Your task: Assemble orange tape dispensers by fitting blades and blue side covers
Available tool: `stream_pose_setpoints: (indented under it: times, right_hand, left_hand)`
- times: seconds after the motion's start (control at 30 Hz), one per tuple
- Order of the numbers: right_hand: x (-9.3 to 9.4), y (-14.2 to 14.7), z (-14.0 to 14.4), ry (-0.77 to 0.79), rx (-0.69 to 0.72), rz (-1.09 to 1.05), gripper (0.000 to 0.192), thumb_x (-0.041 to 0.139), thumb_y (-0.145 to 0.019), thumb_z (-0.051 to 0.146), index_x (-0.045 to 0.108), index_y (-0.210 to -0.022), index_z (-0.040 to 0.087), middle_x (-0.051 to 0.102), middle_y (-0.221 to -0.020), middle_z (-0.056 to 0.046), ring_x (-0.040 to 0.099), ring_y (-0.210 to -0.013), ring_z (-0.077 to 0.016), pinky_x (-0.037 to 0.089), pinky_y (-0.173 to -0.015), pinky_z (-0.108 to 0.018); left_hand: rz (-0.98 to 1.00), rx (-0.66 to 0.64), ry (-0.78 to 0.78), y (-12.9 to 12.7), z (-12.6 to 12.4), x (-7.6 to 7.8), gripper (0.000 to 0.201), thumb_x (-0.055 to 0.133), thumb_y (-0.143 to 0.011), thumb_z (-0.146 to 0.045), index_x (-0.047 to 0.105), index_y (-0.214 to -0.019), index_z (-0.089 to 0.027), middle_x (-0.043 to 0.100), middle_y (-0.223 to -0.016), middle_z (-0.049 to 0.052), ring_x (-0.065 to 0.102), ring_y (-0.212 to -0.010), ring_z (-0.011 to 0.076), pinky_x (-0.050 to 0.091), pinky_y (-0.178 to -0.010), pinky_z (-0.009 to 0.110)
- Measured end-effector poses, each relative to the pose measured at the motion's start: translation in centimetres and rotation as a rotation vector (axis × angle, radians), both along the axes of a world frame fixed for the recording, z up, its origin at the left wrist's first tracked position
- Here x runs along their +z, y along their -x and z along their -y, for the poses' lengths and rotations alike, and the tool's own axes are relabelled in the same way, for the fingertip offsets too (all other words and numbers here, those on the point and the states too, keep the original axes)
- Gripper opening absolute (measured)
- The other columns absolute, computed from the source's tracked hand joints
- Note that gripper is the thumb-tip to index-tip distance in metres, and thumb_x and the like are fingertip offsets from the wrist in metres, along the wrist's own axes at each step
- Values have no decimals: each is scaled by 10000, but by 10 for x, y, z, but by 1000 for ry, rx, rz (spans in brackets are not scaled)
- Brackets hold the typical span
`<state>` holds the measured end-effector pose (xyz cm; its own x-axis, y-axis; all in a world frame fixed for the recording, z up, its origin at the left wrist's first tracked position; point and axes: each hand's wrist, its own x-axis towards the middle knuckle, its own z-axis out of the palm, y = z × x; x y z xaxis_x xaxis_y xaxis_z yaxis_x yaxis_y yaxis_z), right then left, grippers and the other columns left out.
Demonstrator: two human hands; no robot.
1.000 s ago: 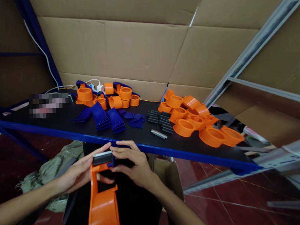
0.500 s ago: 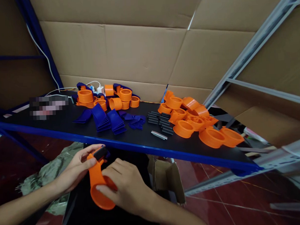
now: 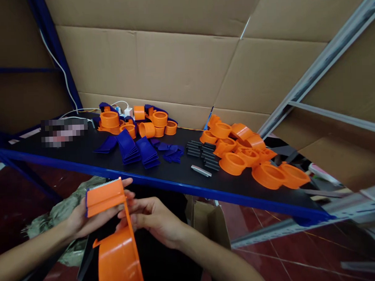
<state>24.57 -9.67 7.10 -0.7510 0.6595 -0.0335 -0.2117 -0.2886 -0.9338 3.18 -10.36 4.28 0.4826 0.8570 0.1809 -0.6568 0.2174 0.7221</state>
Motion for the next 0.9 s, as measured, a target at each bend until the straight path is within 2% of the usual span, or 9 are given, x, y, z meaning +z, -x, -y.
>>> stream_pose_setpoints:
  times: [0.07,0.13,0.23,0.33,0.4,0.5,0.63,0.77,0.9]
  right_hand:
    - [4,2,-5,-156,28,138,353,722,-835,472,763,-969,149,744,-925,-87,700,-874,-218,533,-802,-336]
    - [16,0,-19,-478,-58,341,283,655,-896,426,774,-955,176,755,-966,-73,696,-896,-216,521,-809,-322]
    - [44,-6,-57,-992,-412,624,236,590,-947,368,764,-946,208,757,-995,-53,681,-914,-197,493,-835,-303]
    - [68,-6,-104,-1249,-632,874,237,555,-967,368,726,-1060,233,739,-1057,-54,666,-962,-201,482,-826,-303]
    - [77,-2,-130,-1320,-657,1073,268,552,-966,408,704,-1102,233,728,-1083,-69,661,-984,-223,481,-817,-324]
    - [82,9,-153,-1340,-630,1261,304,563,-956,439,694,-1084,196,719,-1086,-108,661,-980,-255,485,-811,-356]
    - [83,32,-156,-1406,-582,1245,353,514,-979,466,681,-1112,186,710,-1110,-124,657,-1007,-263,492,-828,-367]
    - [88,59,-152,-1426,-515,1294,432,538,-954,521,705,-1079,143,712,-1059,-164,665,-995,-294,503,-847,-403]
    - [92,74,-158,-1401,-495,1329,412,633,-901,496,717,-1061,126,710,-1054,-178,663,-1020,-319,505,-864,-430]
  left_hand:
    - [66,79,43,5,-1,0,716,719,-777,-592,625,-1334,-152,627,-1375,180,611,-1206,375,411,-1085,520]
    - [146,118,76,8,-4,4,612,671,-809,-597,689,-1226,-149,726,-1192,153,659,-1117,350,453,-1048,518]
    - [153,107,125,7,-9,13,537,630,-856,-535,689,-1210,-135,734,-1159,159,696,-1002,308,542,-923,458]
    - [77,95,144,1,-12,16,484,615,-889,-437,669,-1241,-110,707,-1221,203,686,-1033,326,546,-898,453]
    - [41,80,165,-2,-13,14,470,605,-906,-419,663,-1250,-104,697,-1244,215,677,-1066,336,531,-925,463]
    - [14,51,211,-5,-12,7,416,573,-947,-416,662,-1241,-135,686,-1276,198,703,-1005,287,539,-905,435]
    - [-58,146,177,-5,-9,-1,300,661,-911,-314,673,-1189,-201,708,-1257,151,698,-1059,287,521,-928,445]
    - [-143,242,144,-2,-8,-1,386,730,-847,-260,650,-1222,-211,711,-1249,158,625,-1216,354,474,-983,483]
    - [-183,299,135,3,-10,2,461,774,-790,-236,640,-1230,-201,719,-1224,155,608,-1233,383,484,-954,461]
